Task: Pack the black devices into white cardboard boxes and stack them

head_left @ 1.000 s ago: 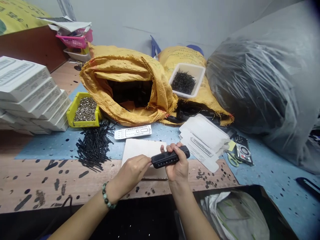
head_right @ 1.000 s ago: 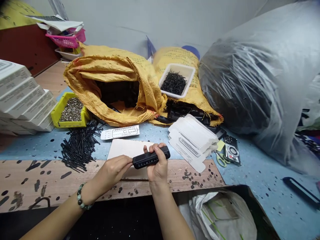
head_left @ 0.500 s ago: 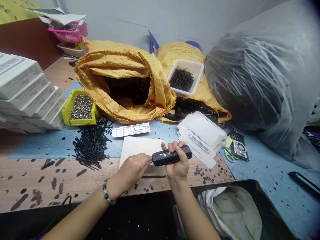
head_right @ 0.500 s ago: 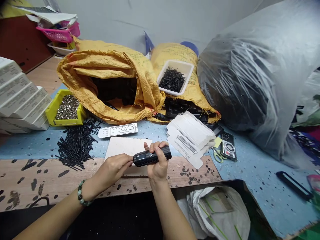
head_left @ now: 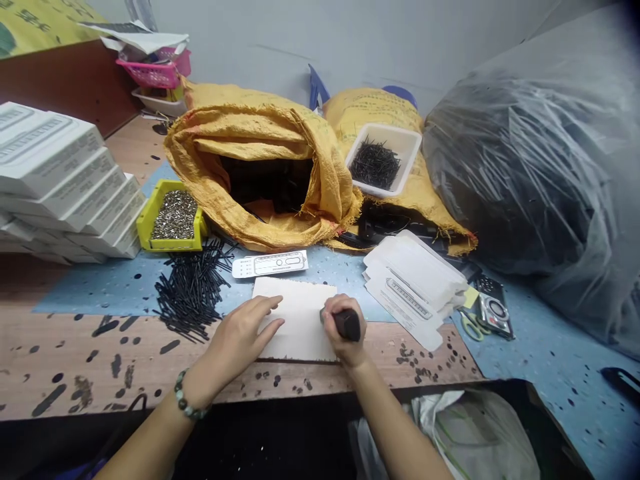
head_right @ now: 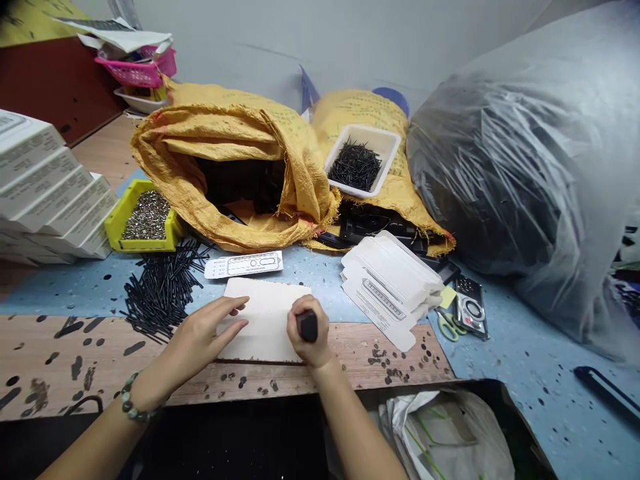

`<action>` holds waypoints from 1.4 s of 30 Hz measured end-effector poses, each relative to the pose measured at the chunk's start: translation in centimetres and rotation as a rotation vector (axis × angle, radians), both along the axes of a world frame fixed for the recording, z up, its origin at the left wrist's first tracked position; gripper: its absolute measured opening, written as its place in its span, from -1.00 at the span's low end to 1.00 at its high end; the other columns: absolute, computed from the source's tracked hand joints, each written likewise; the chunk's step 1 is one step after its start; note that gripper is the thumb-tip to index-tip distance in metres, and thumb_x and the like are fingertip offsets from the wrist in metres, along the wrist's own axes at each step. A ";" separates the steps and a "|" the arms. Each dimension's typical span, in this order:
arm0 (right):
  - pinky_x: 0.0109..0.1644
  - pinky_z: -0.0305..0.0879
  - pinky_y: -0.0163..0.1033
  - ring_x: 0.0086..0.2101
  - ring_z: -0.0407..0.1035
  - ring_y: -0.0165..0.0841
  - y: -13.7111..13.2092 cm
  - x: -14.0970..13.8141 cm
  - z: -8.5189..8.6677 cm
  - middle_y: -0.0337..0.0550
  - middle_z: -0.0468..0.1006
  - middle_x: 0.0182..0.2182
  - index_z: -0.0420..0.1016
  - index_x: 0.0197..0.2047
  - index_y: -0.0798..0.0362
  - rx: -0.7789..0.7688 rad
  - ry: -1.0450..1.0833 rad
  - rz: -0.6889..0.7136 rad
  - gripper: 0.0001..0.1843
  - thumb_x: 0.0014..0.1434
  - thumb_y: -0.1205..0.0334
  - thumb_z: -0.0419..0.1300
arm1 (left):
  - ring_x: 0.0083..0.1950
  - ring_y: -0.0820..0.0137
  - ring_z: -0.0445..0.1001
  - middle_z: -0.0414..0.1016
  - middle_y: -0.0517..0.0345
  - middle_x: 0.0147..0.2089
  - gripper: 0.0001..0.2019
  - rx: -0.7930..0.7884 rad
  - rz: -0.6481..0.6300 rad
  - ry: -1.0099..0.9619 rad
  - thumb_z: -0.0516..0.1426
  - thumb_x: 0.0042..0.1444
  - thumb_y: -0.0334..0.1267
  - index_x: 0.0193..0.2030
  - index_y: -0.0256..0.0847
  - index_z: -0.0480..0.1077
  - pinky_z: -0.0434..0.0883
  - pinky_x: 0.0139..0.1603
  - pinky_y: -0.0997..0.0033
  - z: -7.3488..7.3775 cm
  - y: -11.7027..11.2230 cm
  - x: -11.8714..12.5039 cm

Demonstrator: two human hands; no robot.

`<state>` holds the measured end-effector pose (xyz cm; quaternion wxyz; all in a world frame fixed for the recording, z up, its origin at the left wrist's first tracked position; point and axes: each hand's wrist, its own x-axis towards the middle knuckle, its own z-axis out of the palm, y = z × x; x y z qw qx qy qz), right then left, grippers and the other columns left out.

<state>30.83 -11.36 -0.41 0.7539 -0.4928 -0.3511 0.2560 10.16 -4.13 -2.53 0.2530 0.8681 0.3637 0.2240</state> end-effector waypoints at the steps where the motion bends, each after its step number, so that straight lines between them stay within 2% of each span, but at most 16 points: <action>1: -0.30 0.31 -0.19 -0.51 0.29 -0.41 0.5 -0.1 -1.4 -0.35 0.41 -0.58 0.32 -0.52 -0.01 -0.037 0.034 0.031 -0.72 -0.23 0.44 0.35 | -0.06 0.26 0.52 0.51 0.00 -0.07 -0.70 0.002 0.003 -0.003 0.05 0.24 -0.21 0.07 -0.23 0.33 0.51 -0.06 0.24 0.0 -0.1 0.0; 3: -0.25 0.31 -0.21 -0.48 0.31 -0.42 1.4 0.1 -3.4 -0.33 0.42 -0.56 0.34 -0.49 0.02 -0.050 0.134 0.055 -0.74 -0.19 0.45 0.34 | -0.07 0.27 0.52 0.52 0.01 -0.07 -0.71 -0.005 -0.005 -0.002 0.04 0.24 -0.21 0.06 -0.23 0.34 0.52 -0.07 0.26 0.1 -0.3 0.0; 6: -0.15 0.31 -0.24 -0.48 0.28 -0.51 2.1 1.4 -4.2 -0.43 0.33 -0.54 0.27 -0.43 0.01 -0.007 0.343 0.006 -0.79 -0.08 0.37 0.27 | -0.05 0.28 0.51 0.51 0.03 -0.05 -0.70 -0.022 -0.015 0.006 0.04 0.24 -0.21 0.07 -0.20 0.34 0.52 -0.06 0.26 -0.1 -0.5 0.0; 10: -0.09 0.33 -0.22 -0.51 0.25 -0.57 2.3 2.9 -3.0 -0.46 0.24 -0.53 0.20 -0.44 0.02 0.036 0.588 -0.021 -0.76 -0.08 0.31 0.25 | -0.04 0.25 0.51 0.52 0.04 -0.04 -0.72 -0.027 0.001 0.016 0.05 0.23 -0.20 0.05 -0.19 0.36 0.52 -0.05 0.21 -0.4 -0.3 -0.4; 13: -0.08 0.34 -0.23 -0.52 0.25 -0.58 2.4 2.8 -2.3 -0.46 0.23 -0.53 0.20 -0.45 0.03 0.044 0.694 -0.013 -0.73 -0.13 0.33 0.27 | -0.04 0.25 0.51 0.52 0.04 -0.05 -0.73 -0.039 0.016 -0.009 0.06 0.22 -0.21 0.03 -0.18 0.37 0.51 -0.05 0.20 -0.3 -0.2 -0.4; 18: -0.12 0.37 -0.26 -0.51 0.25 -0.58 2.9 1.2 -0.9 -0.45 0.26 -0.54 0.25 -0.42 0.03 0.062 0.825 0.030 -0.76 -0.10 0.31 0.28 | -0.07 0.32 0.49 0.51 0.06 -0.10 -0.75 -0.103 -0.068 -0.109 0.08 0.22 -0.24 0.02 -0.19 0.36 0.50 -0.08 0.30 0.8 -0.7 2.5; 23: -0.14 0.39 -0.24 -0.50 0.26 -0.56 3.3 -0.2 0.5 -0.43 0.32 -0.53 0.28 -0.39 0.03 0.053 0.848 0.049 -0.78 -0.05 0.30 0.29 | -0.15 0.33 0.47 0.50 0.08 -0.17 -0.82 -0.051 -0.108 -0.163 0.09 0.21 -0.31 -0.06 -0.21 0.36 0.48 -0.15 0.30 1.5 -1.1 5.4; 26: -0.13 0.40 -0.24 -0.51 0.26 -0.56 3.4 -0.7 0.8 -0.43 0.33 -0.54 0.27 -0.40 0.03 0.037 0.856 0.030 -0.78 -0.05 0.32 0.28 | -0.24 0.37 0.45 0.49 0.12 -0.26 -0.89 0.020 -0.113 -0.194 0.04 0.24 -0.34 -0.17 -0.22 0.38 0.45 -0.24 0.35 1.5 -1.0 5.8; 31: -0.14 0.39 -0.25 -0.53 0.24 -0.57 3.3 -1.3 0.9 -0.46 0.30 -0.58 0.24 -0.43 0.03 0.034 0.853 0.009 -0.75 -0.08 0.35 0.29 | -0.35 0.39 0.40 0.44 0.15 -0.39 -0.85 0.111 -0.114 -0.189 0.01 0.25 -0.34 -0.29 -0.24 0.39 0.37 -0.35 0.38 1.3 -1.0 5.7; 38: -0.15 0.36 -0.25 -0.53 0.23 -0.57 2.6 -1.8 0.5 -0.51 0.27 -0.58 0.18 -0.41 0.00 0.007 0.757 -0.043 -0.69 -0.09 0.29 0.30 | -0.36 0.40 0.40 0.44 0.15 -0.41 -0.81 0.068 -0.118 -0.164 -0.02 0.26 -0.34 -0.32 -0.22 0.38 0.36 -0.36 0.40 0.7 -1.4 5.7; 42: -0.15 0.36 -0.21 -0.54 0.24 -0.56 2.5 -1.6 0.3 -0.49 0.26 -0.57 0.18 -0.41 0.00 0.005 0.767 -0.073 -0.71 -0.09 0.29 0.28 | -0.32 0.41 0.44 0.48 0.13 -0.37 -0.82 0.003 -0.115 -0.245 -0.01 0.27 -0.33 -0.27 -0.22 0.40 0.39 -0.31 0.41 0.7 -1.6 5.8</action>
